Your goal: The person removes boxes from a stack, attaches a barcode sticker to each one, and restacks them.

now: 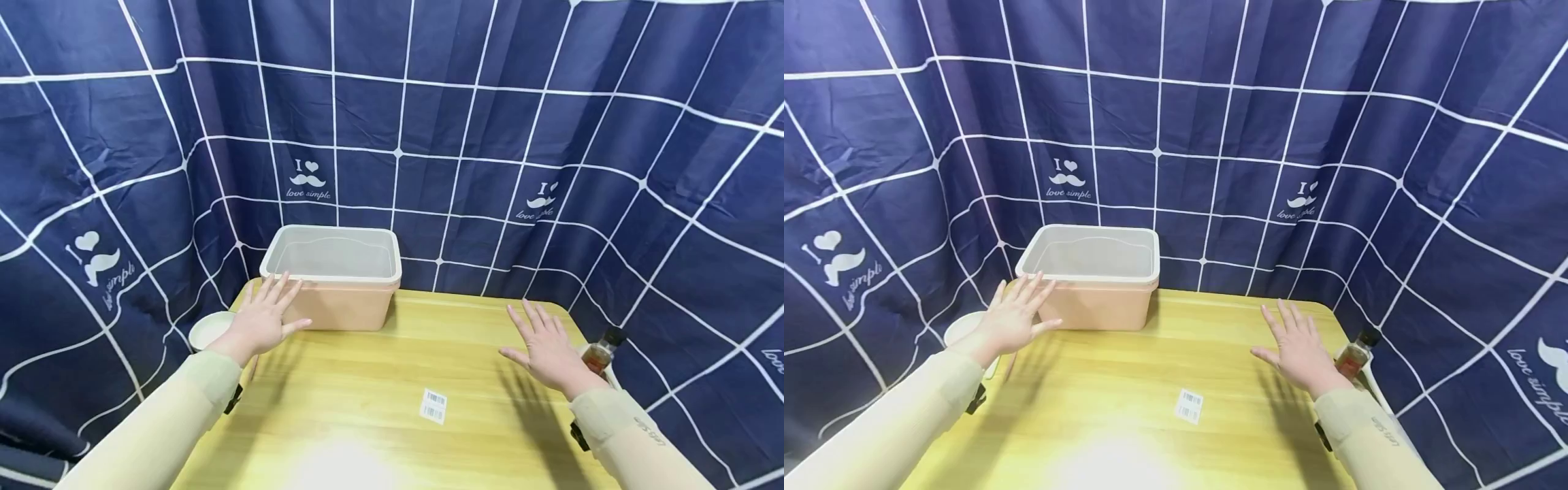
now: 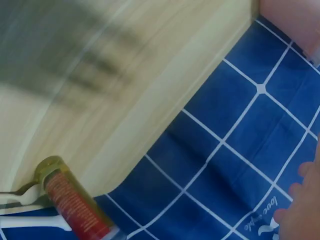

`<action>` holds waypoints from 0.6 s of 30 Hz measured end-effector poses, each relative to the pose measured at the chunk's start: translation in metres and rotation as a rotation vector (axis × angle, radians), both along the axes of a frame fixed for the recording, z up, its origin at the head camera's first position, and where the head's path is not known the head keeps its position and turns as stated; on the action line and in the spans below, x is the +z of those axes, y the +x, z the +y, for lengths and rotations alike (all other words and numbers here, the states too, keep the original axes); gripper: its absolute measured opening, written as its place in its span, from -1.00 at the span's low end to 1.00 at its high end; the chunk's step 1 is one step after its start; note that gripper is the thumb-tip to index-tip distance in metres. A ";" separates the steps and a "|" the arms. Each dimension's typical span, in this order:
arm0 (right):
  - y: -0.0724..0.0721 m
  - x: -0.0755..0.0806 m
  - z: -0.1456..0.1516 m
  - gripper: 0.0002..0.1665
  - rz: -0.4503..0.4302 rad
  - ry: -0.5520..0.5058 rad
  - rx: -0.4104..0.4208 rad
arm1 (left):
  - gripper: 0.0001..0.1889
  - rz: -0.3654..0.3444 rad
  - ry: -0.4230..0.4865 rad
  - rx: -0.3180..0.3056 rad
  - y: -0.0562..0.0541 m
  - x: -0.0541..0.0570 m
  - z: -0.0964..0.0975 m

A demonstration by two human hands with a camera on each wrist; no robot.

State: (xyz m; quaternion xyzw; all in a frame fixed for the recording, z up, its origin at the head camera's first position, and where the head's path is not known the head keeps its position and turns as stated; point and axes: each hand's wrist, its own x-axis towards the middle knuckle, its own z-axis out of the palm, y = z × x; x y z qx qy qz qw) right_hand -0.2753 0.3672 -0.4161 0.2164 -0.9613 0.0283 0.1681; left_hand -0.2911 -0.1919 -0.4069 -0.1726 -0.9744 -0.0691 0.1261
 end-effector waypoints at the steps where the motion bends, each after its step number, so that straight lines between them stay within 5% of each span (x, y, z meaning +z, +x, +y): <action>1: -0.003 0.000 -0.002 0.04 0.004 -0.003 0.006 | -0.12 0.003 0.006 0.004 -0.002 0.000 -0.002; 5: -0.024 0.009 -0.015 0.03 0.046 -0.005 0.027 | -0.12 0.025 0.010 0.027 -0.014 0.009 -0.011; 10: -0.057 0.044 -0.046 0.02 0.052 0.011 0.042 | -0.09 0.044 -0.013 0.071 -0.038 0.043 -0.025; 15: -0.088 0.076 -0.085 -0.01 0.013 0.031 0.050 | -0.07 -0.040 0.002 0.141 -0.061 0.077 -0.035; 18: -0.105 0.079 -0.110 -0.03 0.031 0.025 0.076 | -0.10 -0.135 0.082 0.200 -0.072 0.086 -0.040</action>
